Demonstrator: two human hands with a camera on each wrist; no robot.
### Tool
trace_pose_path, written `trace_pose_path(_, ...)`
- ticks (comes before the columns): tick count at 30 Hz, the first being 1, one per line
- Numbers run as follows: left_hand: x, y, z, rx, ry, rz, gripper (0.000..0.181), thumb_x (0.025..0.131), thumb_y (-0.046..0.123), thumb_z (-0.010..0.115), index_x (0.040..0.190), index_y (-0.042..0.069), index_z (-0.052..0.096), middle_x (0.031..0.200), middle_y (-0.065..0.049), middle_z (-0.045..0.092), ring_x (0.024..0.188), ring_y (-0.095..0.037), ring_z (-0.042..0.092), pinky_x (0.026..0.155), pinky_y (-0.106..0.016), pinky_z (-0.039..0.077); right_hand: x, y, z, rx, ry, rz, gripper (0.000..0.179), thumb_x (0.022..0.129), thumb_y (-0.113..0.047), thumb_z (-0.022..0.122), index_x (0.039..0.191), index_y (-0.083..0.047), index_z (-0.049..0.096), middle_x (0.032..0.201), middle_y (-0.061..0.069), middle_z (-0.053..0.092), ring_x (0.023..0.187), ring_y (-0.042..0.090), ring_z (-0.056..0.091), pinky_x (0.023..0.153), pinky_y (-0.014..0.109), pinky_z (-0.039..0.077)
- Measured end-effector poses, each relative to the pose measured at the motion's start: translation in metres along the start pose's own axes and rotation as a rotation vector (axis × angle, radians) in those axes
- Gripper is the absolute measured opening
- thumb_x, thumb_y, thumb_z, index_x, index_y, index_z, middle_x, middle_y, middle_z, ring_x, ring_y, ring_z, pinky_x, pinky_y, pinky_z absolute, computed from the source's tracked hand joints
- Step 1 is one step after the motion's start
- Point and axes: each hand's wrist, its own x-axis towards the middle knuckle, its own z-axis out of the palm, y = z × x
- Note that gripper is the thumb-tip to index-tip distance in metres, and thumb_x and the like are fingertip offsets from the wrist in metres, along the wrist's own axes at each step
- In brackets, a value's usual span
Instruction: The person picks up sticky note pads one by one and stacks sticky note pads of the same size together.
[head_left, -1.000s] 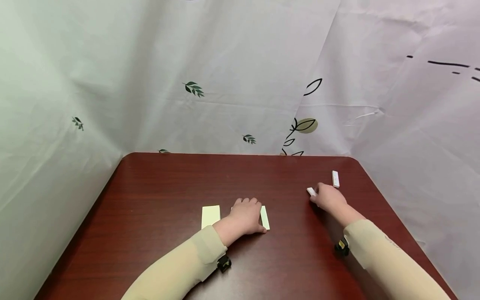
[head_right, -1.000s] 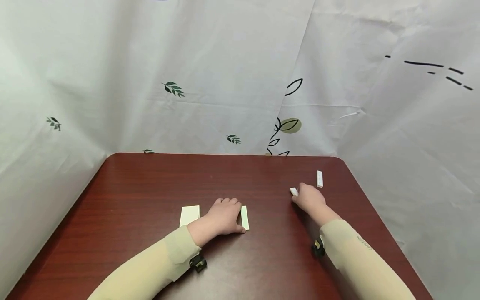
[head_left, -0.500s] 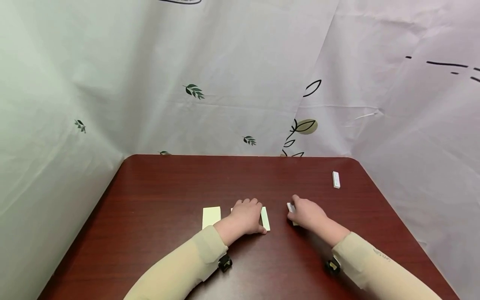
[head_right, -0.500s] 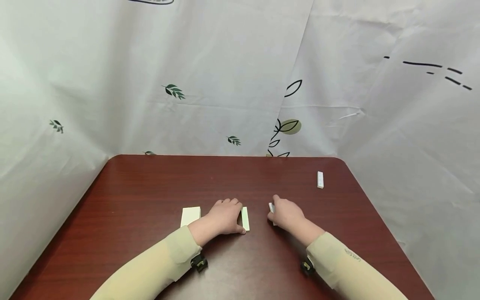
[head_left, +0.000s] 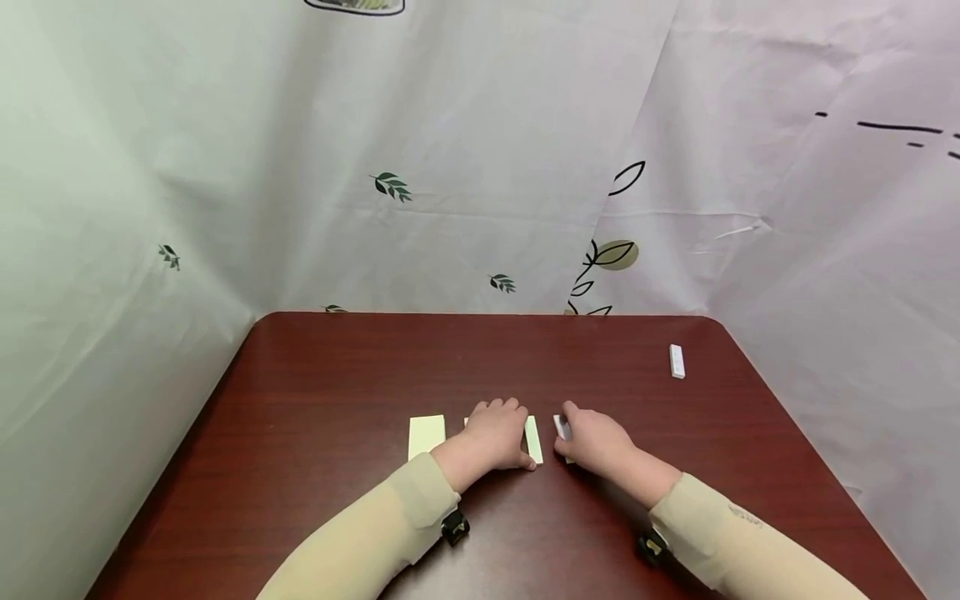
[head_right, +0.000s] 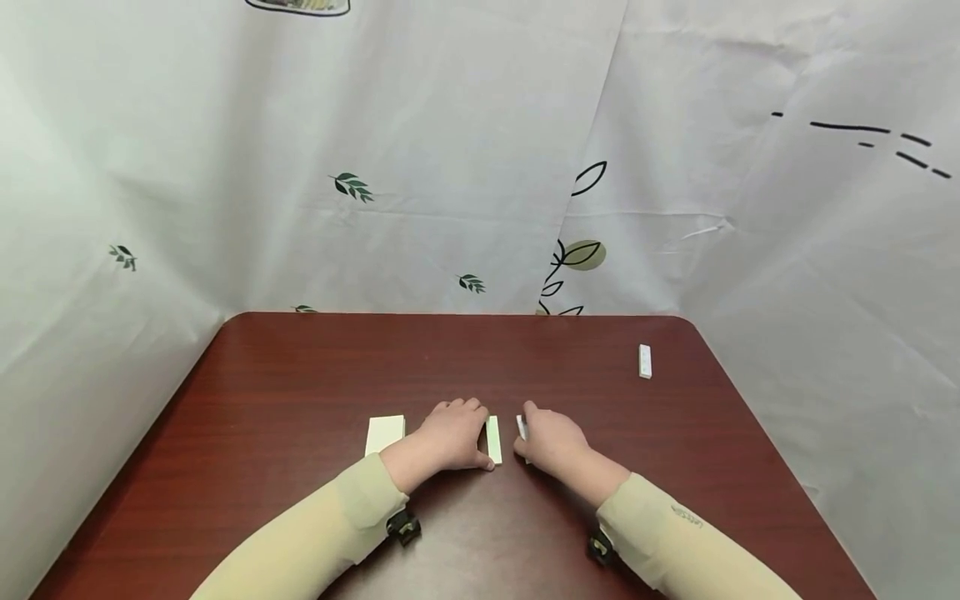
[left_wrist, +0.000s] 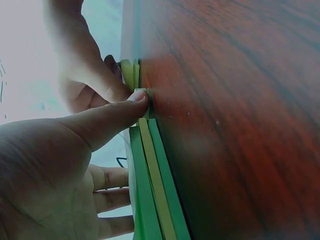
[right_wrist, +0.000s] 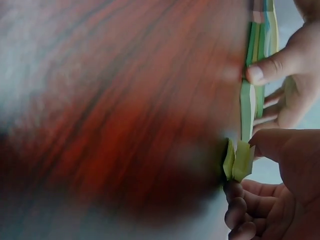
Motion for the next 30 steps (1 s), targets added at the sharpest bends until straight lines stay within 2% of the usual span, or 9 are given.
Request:
trace_pose_path(5,0.000,0.002,0.000,-0.008,-0.006,0.001,0.070,0.073,0.061,0.079,0.122,0.014,0.063,0.118,-0.002,0.059,0.109,-0.024,0.057,0.094,-0.042,0.044,0.000,-0.004,0.002,0.002,-0.004,-0.012,0.031,0.080,-0.022,0.072,0.102,-0.006,0.056,0.070,0.001,0.056,0.059,0.017,0.052,0.056,0.038,0.046)
trace_pose_path(10,0.001,0.001,0.000,-0.003,-0.004,0.000,0.071,0.074,0.062,0.079,0.124,0.014,0.062,0.118,-0.002,0.059,0.109,-0.024,0.057,0.095,-0.042,0.044,0.001,-0.006,0.002,-0.010,0.007,-0.025,0.033,0.083,-0.030,0.073,0.100,-0.007,0.056,0.067,0.000,0.054,0.057,0.017,0.051,0.055,0.039,0.046)
trace_pose_path(15,0.001,0.000,0.000,0.015,-0.004,-0.001,0.071,0.072,0.063,0.079,0.123,0.015,0.063,0.116,0.000,0.059,0.108,-0.023,0.057,0.094,-0.041,0.044,0.000,-0.004,-0.005,-0.022,0.024,-0.072,0.035,0.085,-0.035,0.073,0.101,-0.008,0.057,0.068,-0.002,0.054,0.057,0.015,0.050,0.055,0.038,0.045)
trace_pose_path(18,0.003,0.000,0.000,0.026,-0.009,0.004,0.070,0.072,0.063,0.079,0.121,0.016,0.063,0.114,0.001,0.059,0.107,-0.023,0.057,0.094,-0.041,0.044,0.000,0.002,-0.009,-0.041,0.035,-0.163,0.031,0.087,-0.035,0.072,0.101,-0.010,0.059,0.074,-0.004,0.055,0.062,0.012,0.049,0.057,0.034,0.045)
trace_pose_path(22,0.004,0.000,0.000,0.036,-0.018,0.008,0.070,0.072,0.064,0.079,0.121,0.016,0.063,0.114,0.001,0.058,0.108,-0.022,0.057,0.095,-0.041,0.043,-0.002,0.013,-0.017,-0.075,0.032,-0.372,0.030,0.085,-0.031,0.075,0.105,-0.011,0.064,0.088,-0.003,0.058,0.072,0.010,0.051,0.065,0.032,0.047)
trace_pose_path(25,0.005,0.000,-0.001,0.041,-0.027,0.005,0.072,0.071,0.065,0.078,0.122,0.016,0.062,0.115,0.001,0.058,0.109,-0.022,0.057,0.095,-0.041,0.043,-0.003,0.019,-0.022,-0.110,0.009,-0.503,0.036,0.082,-0.031,0.077,0.109,-0.011,0.066,0.098,-0.002,0.060,0.084,0.013,0.056,0.075,0.036,0.050)
trace_pose_path(27,0.005,0.000,-0.001,0.043,-0.032,0.003,0.073,0.071,0.066,0.078,0.123,0.016,0.062,0.116,0.001,0.058,0.109,-0.022,0.056,0.096,-0.041,0.043,-0.003,0.023,-0.024,-0.135,-0.011,-0.554,0.040,0.080,-0.031,0.078,0.111,-0.010,0.066,0.103,0.000,0.061,0.091,0.017,0.059,0.081,0.039,0.050)
trace_pose_path(30,0.006,0.000,-0.001,0.043,-0.032,0.002,0.073,0.071,0.066,0.078,0.122,0.017,0.062,0.116,0.001,0.058,0.109,-0.023,0.056,0.095,-0.041,0.043,-0.004,0.026,-0.025,-0.181,-0.025,-0.589,0.043,0.078,-0.033,0.080,0.111,-0.009,0.066,0.111,0.004,0.062,0.102,0.022,0.060,0.087,0.043,0.050)
